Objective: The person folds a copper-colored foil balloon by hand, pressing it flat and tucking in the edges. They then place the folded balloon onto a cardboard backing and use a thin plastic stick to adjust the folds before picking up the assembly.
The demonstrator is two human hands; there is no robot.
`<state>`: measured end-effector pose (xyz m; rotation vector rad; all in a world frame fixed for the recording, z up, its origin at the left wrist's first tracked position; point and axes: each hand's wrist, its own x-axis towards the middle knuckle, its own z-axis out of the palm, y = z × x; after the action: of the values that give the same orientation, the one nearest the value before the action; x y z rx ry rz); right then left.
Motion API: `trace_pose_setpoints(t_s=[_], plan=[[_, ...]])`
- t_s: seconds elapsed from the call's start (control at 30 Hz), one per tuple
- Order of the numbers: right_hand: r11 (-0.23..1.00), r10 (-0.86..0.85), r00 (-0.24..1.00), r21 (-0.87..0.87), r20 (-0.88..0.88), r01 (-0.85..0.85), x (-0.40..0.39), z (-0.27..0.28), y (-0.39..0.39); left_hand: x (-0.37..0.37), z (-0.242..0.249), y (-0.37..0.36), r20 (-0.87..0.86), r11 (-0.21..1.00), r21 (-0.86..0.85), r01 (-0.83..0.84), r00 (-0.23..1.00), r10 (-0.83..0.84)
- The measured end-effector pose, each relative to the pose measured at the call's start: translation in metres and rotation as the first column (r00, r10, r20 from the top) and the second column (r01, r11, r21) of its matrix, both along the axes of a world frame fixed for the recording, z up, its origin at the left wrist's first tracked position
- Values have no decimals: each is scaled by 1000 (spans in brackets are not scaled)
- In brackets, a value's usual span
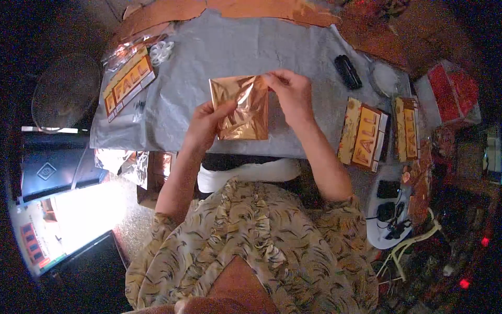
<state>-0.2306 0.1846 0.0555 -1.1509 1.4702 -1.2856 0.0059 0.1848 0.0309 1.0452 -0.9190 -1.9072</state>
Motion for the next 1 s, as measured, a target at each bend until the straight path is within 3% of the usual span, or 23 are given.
trace_pose_setpoints(t_s=[0.07,0.13,0.23,0.47,0.5,0.53,0.6,0.7,0.83,0.9,1.0], plan=[[997,34,998,74,58,-38,-3,10,3,-2,7,-3,-94,994,104,-20,995,30],[982,70,991,164,116,-89,-4,16,12,-1,11,-8,-69,987,147,-59,995,69],[926,242,965,272,106,-262,-8,11,22,-3,-4,-24,-161,992,119,36,987,-16],[946,99,975,285,198,-154,-18,-14,20,-2,-2,-39,-236,967,162,198,959,-157],[956,67,978,267,198,-119,-20,-18,21,0,-1,-38,-234,964,152,219,955,-180],[965,35,980,249,197,-84,-22,-26,23,1,2,-32,-111,978,73,197,976,-188],[952,171,982,243,74,-184,-38,-30,26,-6,4,-32,38,976,-76,204,979,-201],[984,-5,991,175,134,-18,-38,-5,54,-22,32,-21,230,952,-153,266,946,-228],[989,-80,964,138,253,46,-63,3,90,-50,37,-20,167,882,-235,409,911,-378],[986,-133,909,147,394,81,-88,2,118,-68,48,-24,112,784,-189,591,806,-581],[967,-255,889,87,382,240,-128,7,170,-121,66,-35,52,781,-209,588,804,-592]])
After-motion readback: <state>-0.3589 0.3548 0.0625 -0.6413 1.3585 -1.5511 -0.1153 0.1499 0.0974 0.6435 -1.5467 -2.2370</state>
